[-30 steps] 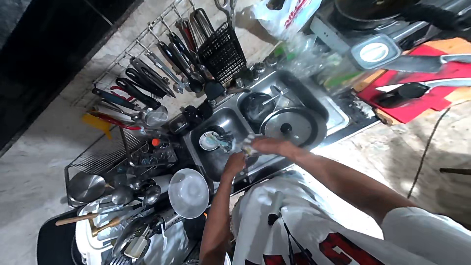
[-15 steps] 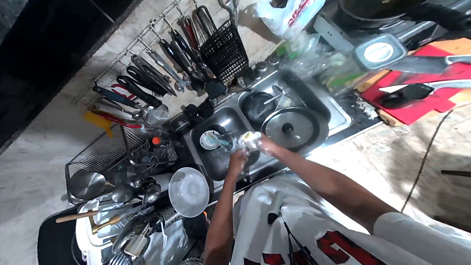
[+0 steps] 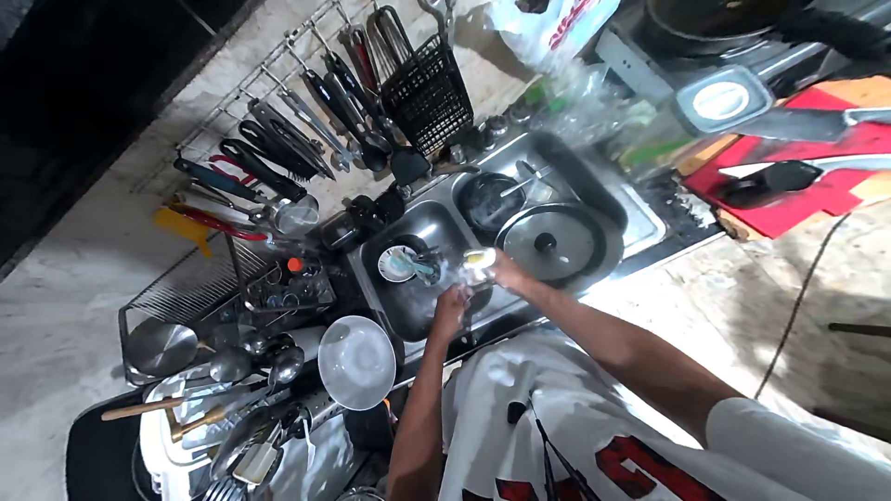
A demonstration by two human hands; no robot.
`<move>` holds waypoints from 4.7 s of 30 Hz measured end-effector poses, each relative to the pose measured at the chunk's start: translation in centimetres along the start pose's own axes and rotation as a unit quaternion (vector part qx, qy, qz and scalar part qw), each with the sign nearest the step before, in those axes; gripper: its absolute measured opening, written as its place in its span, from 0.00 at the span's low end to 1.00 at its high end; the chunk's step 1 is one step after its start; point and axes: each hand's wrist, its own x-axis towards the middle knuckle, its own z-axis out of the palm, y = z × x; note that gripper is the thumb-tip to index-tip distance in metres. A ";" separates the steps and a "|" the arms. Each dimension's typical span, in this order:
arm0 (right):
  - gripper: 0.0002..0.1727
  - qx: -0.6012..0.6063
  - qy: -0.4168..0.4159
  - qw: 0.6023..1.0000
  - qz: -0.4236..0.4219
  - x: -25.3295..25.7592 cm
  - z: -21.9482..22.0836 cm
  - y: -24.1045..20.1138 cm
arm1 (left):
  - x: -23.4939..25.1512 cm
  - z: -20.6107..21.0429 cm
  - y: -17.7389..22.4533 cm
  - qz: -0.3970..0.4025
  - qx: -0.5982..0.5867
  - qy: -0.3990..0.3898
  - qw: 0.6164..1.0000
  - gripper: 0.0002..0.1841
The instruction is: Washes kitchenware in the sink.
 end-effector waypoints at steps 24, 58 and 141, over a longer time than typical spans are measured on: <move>0.22 0.203 0.036 0.970 0.131 -0.1 2.4 3.2 | 0.5 2.2 -0.2 -0.048 0.025 0.073 0.996 0.16; 0.19 0.081 -0.029 0.992 0.096 -1.1 4.1 2.2 | 0.4 -0.6 -2.4 -0.141 -0.149 -0.089 0.975 0.14; 0.27 0.263 0.079 0.959 0.070 -7.6 -15.7 5.3 | 34.0 14.3 2.7 -0.116 0.361 -0.093 0.921 0.24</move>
